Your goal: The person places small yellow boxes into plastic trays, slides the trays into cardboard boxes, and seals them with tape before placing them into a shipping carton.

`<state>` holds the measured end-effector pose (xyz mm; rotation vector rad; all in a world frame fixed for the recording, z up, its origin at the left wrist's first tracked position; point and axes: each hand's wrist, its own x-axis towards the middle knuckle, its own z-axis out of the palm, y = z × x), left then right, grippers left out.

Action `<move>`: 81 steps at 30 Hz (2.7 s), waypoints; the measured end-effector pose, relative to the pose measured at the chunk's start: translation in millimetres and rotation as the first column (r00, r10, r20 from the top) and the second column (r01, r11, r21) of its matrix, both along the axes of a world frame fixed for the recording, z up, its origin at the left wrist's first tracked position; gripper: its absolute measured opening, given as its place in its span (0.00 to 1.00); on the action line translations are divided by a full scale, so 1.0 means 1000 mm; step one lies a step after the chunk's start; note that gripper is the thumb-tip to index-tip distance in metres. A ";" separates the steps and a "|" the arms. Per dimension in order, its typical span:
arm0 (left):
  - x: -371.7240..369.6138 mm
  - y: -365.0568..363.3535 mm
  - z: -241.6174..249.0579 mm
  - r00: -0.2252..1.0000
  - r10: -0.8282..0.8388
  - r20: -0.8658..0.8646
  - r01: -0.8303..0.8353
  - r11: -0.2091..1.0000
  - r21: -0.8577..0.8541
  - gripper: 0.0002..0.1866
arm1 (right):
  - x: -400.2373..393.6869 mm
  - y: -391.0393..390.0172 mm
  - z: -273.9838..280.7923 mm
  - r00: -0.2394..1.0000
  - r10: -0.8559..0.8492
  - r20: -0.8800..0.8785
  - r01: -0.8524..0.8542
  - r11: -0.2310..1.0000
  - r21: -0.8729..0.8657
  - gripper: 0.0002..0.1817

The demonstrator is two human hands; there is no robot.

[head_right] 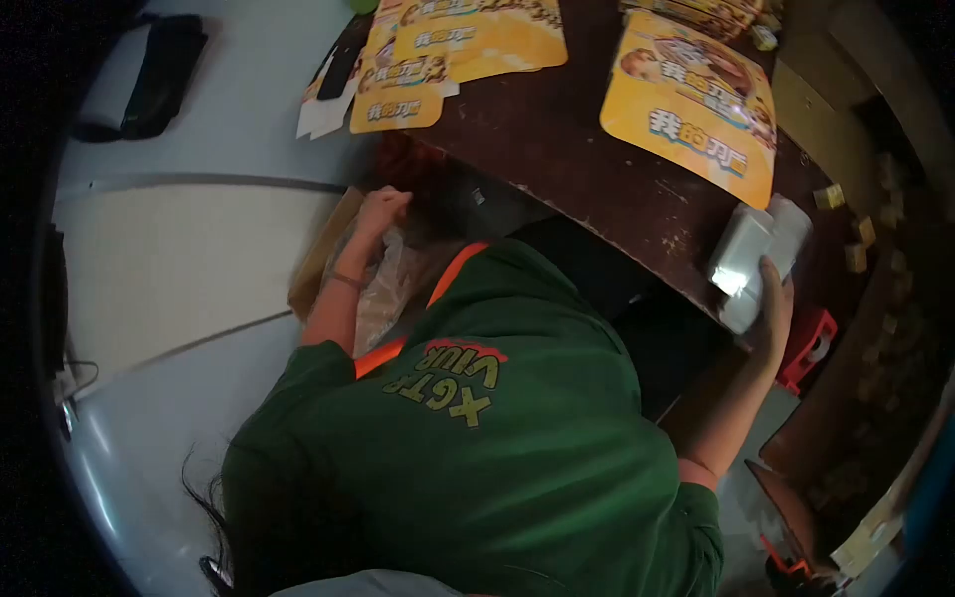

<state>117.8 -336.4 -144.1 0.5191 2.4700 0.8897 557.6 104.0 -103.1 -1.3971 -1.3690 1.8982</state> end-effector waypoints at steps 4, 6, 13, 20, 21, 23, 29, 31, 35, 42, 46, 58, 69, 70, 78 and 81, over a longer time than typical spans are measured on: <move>-0.042 -0.150 -0.011 0.975 0.199 -0.097 -0.210 0.970 -0.119 0.14 | -0.012 -0.005 0.012 0.999 0.021 -0.048 -0.019 0.999 0.036 0.27; -0.056 -0.212 -0.035 0.906 -0.205 -0.372 -0.034 0.838 -0.544 0.14 | -0.021 -0.010 0.016 0.998 -0.066 0.011 0.065 0.997 0.039 0.23; -0.058 -0.275 -0.074 0.866 0.473 0.161 -0.415 0.861 -0.294 0.05 | -0.002 0.007 -0.028 0.956 -0.120 0.269 -0.043 0.848 0.528 0.21; -0.047 -0.088 -0.048 0.925 -0.222 -0.308 0.109 0.932 -0.345 0.06 | -0.018 -0.004 -0.008 0.901 -0.376 0.217 0.180 0.778 0.602 0.14; -0.025 -0.037 -0.031 0.923 -0.295 -0.246 0.252 0.949 -0.191 0.07 | -0.019 -0.005 -0.009 0.893 -0.383 0.237 0.154 0.754 0.639 0.14; 0.032 0.062 0.015 0.867 -0.489 -0.099 0.498 0.860 0.110 0.06 | -0.019 -0.006 -0.009 0.891 -0.417 0.181 0.193 0.707 0.680 0.13; 0.134 0.277 0.114 0.572 -0.667 -0.477 0.820 0.464 0.335 0.16 | 0.002 -0.023 -0.001 0.921 -0.344 -0.185 0.390 0.831 0.396 0.12; 0.111 0.322 0.138 0.544 -0.479 -0.689 0.823 0.466 0.325 0.19 | 0.009 -0.034 0.008 0.930 -0.290 -0.226 0.358 0.858 0.368 0.09; 0.018 0.437 0.176 0.263 -0.078 -0.962 0.785 0.597 0.166 0.21 | 0.015 -0.050 0.001 0.917 -0.279 -0.287 0.355 0.897 0.262 0.07; -0.021 0.471 0.117 0.200 -0.232 -0.952 0.706 0.708 -0.024 0.22 | 0.014 -0.047 0.007 0.885 -0.258 -0.388 0.353 0.915 0.197 0.09; 0.070 0.418 0.132 0.541 -0.448 -0.712 0.791 0.559 0.249 0.28 | 0.005 -0.050 0.023 0.902 -0.225 -0.368 0.319 0.922 0.217 0.09; 0.223 0.331 0.104 -0.443 -0.659 0.608 0.294 0.534 0.793 0.43 | -0.010 -0.073 0.072 0.940 -0.192 0.282 -0.230 0.256 0.939 0.16; 0.230 0.314 0.079 -0.264 -0.741 0.618 0.368 0.515 0.774 0.34 | -0.004 -0.105 0.049 0.927 -0.348 -0.136 0.330 0.591 0.736 0.08; 0.231 0.311 0.077 -0.181 -0.784 0.594 0.420 0.484 0.768 0.34 | -0.007 -0.121 0.052 0.952 -0.266 -0.150 0.299 0.707 0.641 0.08; 0.249 0.277 0.064 -0.082 -0.792 0.604 0.480 0.500 0.721 0.29 | -0.011 -0.145 0.037 0.881 -0.317 -0.352 0.378 0.918 0.118 0.07; 0.248 0.260 0.052 -0.151 -0.778 0.610 0.469 0.486 0.737 0.28 | -0.009 -0.145 0.024 0.957 -0.180 -0.227 0.229 0.951 0.209 0.08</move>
